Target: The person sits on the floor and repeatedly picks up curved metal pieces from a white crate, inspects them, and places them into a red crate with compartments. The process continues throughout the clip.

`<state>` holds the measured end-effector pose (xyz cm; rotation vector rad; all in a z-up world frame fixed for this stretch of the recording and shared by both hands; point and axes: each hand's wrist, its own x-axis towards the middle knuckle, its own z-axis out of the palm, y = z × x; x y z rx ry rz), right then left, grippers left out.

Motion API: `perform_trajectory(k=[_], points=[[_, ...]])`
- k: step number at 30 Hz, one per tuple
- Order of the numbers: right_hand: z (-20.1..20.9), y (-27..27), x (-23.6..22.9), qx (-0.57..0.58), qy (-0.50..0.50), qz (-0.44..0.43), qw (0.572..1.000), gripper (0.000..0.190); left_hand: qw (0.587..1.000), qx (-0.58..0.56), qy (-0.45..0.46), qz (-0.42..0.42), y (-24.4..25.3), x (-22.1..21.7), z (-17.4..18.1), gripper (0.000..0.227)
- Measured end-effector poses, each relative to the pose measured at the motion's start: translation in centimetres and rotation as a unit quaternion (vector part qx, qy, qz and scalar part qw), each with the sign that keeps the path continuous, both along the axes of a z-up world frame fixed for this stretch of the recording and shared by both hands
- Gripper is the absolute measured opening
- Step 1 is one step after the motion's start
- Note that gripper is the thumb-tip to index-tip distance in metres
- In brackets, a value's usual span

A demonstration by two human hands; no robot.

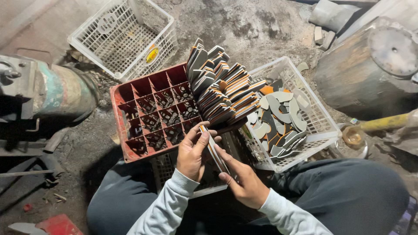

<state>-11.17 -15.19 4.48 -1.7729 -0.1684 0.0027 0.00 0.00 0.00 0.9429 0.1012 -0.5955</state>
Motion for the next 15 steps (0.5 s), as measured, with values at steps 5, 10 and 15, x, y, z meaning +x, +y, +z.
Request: perform_trajectory(k=[5, 10, 15], points=[[-0.5, 0.6, -0.8, -0.076, 0.004, -0.031, 0.997, 0.081, 0.99, 0.085, -0.095, -0.057, 0.0, 0.0, 3.4, 0.052], [-1.0, 0.9, -0.3, -0.173, -0.131, -0.079, 0.973, 0.09, 0.857, 0.345, -0.384, -0.008, -0.2, -1.6, 6.3, 0.048], [0.9, -1.2, 0.6, -0.24, -0.245, -0.138, 0.929, 0.095, 0.803, 0.336, -0.492, -0.006, -0.6, 0.2, 8.9, 0.036]])
